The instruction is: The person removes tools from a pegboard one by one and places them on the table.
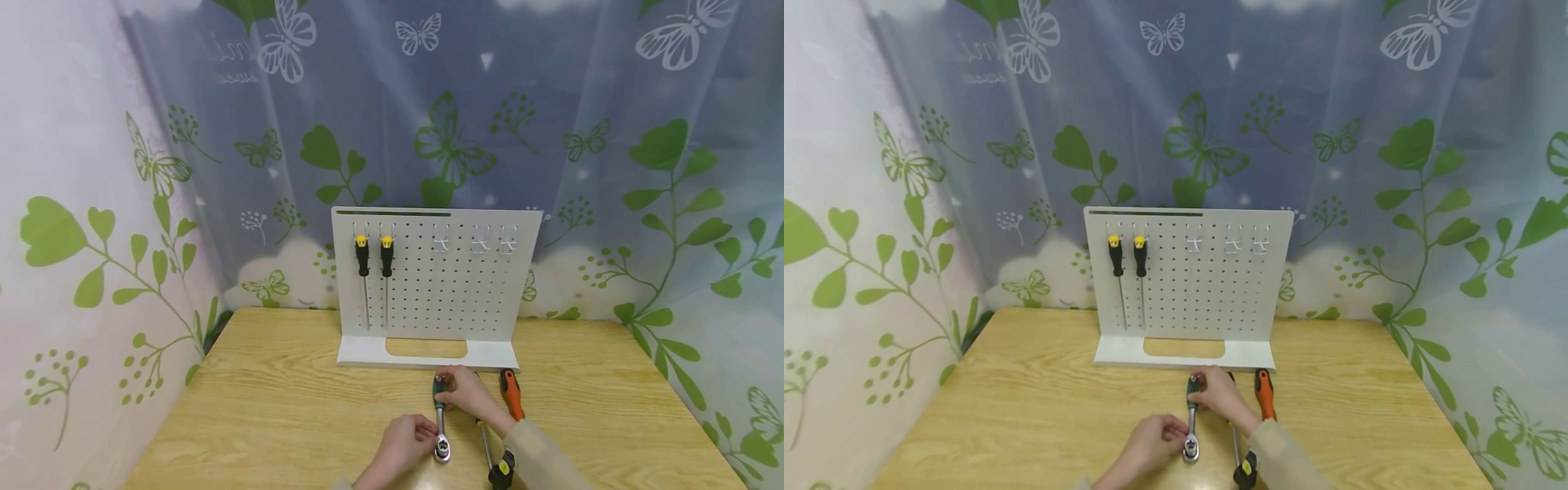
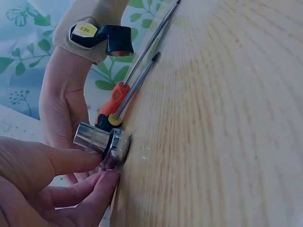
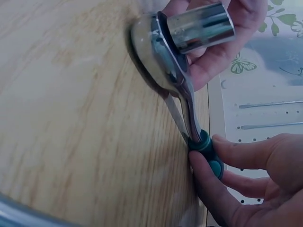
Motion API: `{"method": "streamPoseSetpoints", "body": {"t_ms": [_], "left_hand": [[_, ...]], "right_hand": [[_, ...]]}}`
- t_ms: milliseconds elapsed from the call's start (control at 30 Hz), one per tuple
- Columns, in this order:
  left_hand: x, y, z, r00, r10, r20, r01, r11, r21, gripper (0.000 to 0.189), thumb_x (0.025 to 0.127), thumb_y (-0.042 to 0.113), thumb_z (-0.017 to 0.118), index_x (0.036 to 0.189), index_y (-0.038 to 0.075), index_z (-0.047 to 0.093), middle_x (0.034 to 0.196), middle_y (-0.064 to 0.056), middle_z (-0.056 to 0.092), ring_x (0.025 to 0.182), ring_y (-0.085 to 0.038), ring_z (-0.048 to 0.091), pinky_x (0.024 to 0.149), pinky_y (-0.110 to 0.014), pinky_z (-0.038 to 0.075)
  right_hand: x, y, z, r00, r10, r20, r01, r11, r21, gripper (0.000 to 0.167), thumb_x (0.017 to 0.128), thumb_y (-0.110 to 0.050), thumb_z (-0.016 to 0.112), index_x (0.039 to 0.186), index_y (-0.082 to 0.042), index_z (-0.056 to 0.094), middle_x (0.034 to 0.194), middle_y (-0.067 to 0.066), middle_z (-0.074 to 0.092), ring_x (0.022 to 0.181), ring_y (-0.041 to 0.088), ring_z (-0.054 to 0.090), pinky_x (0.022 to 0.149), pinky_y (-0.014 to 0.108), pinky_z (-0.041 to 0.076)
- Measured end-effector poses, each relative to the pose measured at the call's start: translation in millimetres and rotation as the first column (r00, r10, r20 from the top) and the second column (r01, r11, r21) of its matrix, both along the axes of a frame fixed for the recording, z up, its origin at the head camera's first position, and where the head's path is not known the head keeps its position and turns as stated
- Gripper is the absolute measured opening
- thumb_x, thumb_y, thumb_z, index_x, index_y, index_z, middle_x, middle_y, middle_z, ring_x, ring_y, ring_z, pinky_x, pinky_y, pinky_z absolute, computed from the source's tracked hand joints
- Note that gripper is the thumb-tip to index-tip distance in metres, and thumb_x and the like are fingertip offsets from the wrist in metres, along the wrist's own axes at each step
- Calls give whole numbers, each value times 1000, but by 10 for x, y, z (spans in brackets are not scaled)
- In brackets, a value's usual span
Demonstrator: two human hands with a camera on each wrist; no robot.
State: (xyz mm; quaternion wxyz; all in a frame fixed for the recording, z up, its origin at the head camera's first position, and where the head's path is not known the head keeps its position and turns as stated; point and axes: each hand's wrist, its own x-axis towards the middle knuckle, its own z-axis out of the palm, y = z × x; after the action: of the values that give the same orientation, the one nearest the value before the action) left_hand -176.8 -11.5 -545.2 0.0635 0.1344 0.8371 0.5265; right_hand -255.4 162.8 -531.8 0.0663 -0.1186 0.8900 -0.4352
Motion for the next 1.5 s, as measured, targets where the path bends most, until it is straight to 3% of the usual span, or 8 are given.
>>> {"method": "streamPoseSetpoints", "body": {"t_ms": [333,533,667,867,1133,1400,1500], "left_hand": [[-1,-11,14,1000,5,-1,-5,1000,13,9,82,0,77,89,1,72,78,-3,72,69,-10,67,62,-19,54],[-22,-50,26,1000,1,18,-2,999,42,12,84,1,78,93,1,70,82,-2,71,71,-11,66,62,-20,55],[-55,-79,20,1000,1,-14,0,999,49,12,86,2,77,95,2,70,84,-3,71,73,-10,66,64,-20,56],[-130,-158,13,998,7,-64,-1,996,89,14,88,5,76,100,1,71,88,-5,73,76,-10,69,68,-19,57],[-266,-290,118,998,50,-32,-43,981,188,21,93,5,72,109,-8,67,97,-12,72,82,-17,70,66,-19,58],[-391,-488,186,996,73,-45,-59,962,267,24,97,9,68,115,-7,67,110,-21,71,92,-30,71,76,-33,64],[-437,-566,221,995,80,-65,-61,965,256,27,99,13,67,119,-6,67,115,-20,70,98,-31,71,79,-33,63]], "right_hand": [[26,-9,12,997,33,-70,-28,998,60,48,79,7,81,123,12,63,99,19,64,61,16,63,51,23,58],[49,-17,32,992,1,-123,20,986,167,50,77,-1,85,123,5,66,100,12,64,81,18,60,63,24,57],[58,-1,50,989,-12,-145,39,983,182,50,77,-3,86,123,2,67,99,11,64,81,19,62,67,28,55],[68,45,76,987,-10,-163,27,994,102,47,79,1,83,124,3,66,103,17,63,76,23,69,61,26,56],[15,98,135,974,-57,-219,53,998,-21,41,83,3,79,122,-1,67,107,17,65,87,32,71,71,35,62],[-59,113,279,958,-122,-259,114,992,-46,35,90,-2,75,124,-5,68,112,13,69,91,29,71,73,36,61],[-92,128,339,955,-132,-267,123,991,-49,33,92,-4,73,125,-5,68,114,13,69,96,32,70,73,37,61]]}}
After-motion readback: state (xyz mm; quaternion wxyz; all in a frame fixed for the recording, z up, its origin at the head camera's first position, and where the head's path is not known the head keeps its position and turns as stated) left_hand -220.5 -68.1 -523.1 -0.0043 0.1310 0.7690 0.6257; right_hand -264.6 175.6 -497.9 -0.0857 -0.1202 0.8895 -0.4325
